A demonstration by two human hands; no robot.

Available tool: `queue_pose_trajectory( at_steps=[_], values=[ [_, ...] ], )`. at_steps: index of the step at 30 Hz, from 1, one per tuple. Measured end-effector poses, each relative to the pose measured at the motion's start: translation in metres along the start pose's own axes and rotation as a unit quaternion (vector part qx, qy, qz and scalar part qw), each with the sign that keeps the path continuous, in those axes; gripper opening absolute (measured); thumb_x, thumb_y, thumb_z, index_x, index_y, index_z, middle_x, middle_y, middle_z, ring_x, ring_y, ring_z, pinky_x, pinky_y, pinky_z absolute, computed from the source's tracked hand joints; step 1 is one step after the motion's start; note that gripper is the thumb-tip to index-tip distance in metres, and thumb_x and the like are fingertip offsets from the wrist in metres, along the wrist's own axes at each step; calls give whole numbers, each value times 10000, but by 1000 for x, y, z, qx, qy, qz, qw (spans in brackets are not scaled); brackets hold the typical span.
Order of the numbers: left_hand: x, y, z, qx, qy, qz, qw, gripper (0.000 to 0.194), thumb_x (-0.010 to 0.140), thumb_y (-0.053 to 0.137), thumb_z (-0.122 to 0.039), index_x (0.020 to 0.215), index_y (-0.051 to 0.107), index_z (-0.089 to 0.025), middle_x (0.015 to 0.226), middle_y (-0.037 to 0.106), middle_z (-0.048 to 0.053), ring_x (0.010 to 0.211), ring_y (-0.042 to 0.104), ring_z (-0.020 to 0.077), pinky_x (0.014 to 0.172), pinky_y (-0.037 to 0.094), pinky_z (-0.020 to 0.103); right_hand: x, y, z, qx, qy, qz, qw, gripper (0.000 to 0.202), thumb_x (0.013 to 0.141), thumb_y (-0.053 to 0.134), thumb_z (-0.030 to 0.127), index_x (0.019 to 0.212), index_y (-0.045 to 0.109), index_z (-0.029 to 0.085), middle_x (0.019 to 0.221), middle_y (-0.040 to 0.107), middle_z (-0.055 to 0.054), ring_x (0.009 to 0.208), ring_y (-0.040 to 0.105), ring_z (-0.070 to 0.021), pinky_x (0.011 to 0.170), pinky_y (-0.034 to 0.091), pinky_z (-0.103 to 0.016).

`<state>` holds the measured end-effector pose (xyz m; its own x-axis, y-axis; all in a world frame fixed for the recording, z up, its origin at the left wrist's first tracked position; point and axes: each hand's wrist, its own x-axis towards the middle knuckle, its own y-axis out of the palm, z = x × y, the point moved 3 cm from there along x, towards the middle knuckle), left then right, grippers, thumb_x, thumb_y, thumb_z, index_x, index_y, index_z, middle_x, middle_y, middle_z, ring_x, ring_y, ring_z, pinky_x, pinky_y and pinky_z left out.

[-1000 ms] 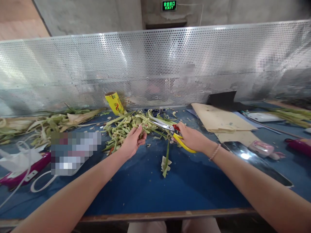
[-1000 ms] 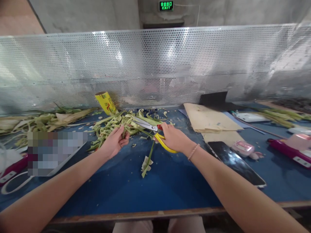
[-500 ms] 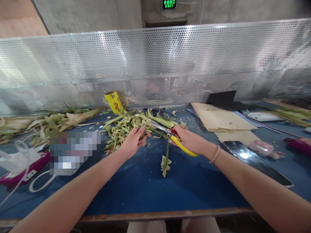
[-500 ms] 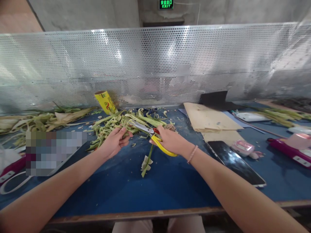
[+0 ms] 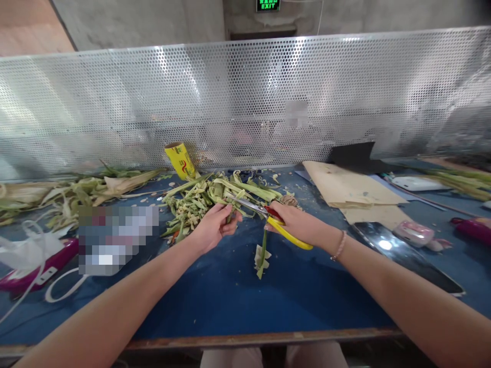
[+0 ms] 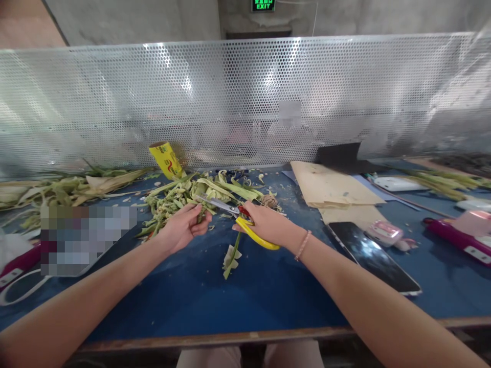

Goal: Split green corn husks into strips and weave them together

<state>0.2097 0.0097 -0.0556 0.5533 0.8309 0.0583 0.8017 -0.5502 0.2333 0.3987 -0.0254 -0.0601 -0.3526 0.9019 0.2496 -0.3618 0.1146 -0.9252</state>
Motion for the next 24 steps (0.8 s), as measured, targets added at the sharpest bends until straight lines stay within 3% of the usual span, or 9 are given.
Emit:
queue_pose_trajectory(
  at_steps=[7, 24],
  values=[
    [-2, 6, -2, -13, -5, -11, 1000, 218, 814, 458, -279, 663, 508, -130, 608, 536, 10, 385, 299, 28, 399, 251, 190, 1, 1, 1, -27, -3, -18, 999, 292, 798, 431, 488, 869, 431, 205, 715, 552, -35, 647, 556, -199, 531, 394, -294],
    [-4, 9, -4, 7, 5, 21, 1000, 301, 835, 417, -326, 669, 560, -120, 420, 305, -58, 385, 274, 49, 420, 230, 192, -3, -9, 17, -82, 0, 1, 997, 282, 833, 412, 428, 871, 477, 157, 751, 609, -78, 676, 593, -215, 546, 386, -283]
  ],
)
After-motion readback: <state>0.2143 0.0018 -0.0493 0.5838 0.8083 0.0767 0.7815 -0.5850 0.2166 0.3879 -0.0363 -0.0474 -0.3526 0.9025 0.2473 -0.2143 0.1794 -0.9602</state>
